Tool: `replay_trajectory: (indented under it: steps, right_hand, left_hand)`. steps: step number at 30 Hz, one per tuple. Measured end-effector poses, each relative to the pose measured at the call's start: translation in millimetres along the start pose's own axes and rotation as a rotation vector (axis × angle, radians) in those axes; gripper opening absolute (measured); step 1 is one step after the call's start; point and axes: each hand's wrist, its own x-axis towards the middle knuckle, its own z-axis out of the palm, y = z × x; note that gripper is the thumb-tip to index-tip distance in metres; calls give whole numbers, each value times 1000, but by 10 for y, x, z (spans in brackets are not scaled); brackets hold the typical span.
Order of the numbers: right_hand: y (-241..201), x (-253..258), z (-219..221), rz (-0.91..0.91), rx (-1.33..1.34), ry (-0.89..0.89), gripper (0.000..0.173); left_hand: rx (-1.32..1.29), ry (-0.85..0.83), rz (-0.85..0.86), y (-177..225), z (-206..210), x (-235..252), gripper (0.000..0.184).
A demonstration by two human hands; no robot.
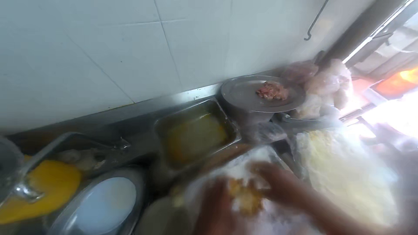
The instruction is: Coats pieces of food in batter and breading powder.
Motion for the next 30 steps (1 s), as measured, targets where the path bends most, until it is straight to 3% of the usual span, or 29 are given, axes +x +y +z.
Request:
replay_trajectory:
  steps: [2, 4, 6, 8, 10, 12, 15, 20, 22, 24, 26, 28, 30]
  right_hand:
    - [25, 93, 266, -125, 5, -9, 67]
    - [-38, 64, 450, -214, 51, -10, 63]
    - [12, -47, 441, -187, 158, -57, 61]
    - [193, -132, 347, -170, 347, -64, 55]
    - [400, -144, 305, -225, 519, -23, 40]
    - [502, -128, 247, -270, 597, -15, 36]
    - [537, -83, 128, -334, 773, -24, 29]
    - [289, -71, -116, -335, 1215, -140, 25]
    - [179, -43, -177, -335, 1298, -178, 25]
    - [167, 43, -166, -335, 1270, -162, 32]
    - [222, 52, -137, -344, 1007, -47, 39]
    - [281, -40, -66, -310, 649, 95, 47]
    - [266, -178, 88, -291, 503, 180, 66]
  left_hand:
    - [26, -50, -31, 112, 84, 81, 73]
    - [9, -125, -81, 248, 60, 65, 73]
    - [-68, -109, -161, 248, 45, -59, 59]
    - [-208, 5, -204, 158, 43, -207, 42]
    - [-320, 151, -228, 149, 45, -307, 35]
    - [-411, 285, -225, 233, 19, -334, 33]
    - [-666, 395, -155, 266, 27, -271, 39]
    - [-918, 137, 81, 175, -93, -129, 81]
    - [-867, 132, 48, 272, -105, -85, 81]
    - [-727, 202, -31, 359, -128, -61, 67]
    - [-645, 304, -89, 339, -109, -62, 48]
    - [-670, 338, -150, 358, -90, -76, 37]
    - [-763, 351, -211, 451, -81, -87, 34]
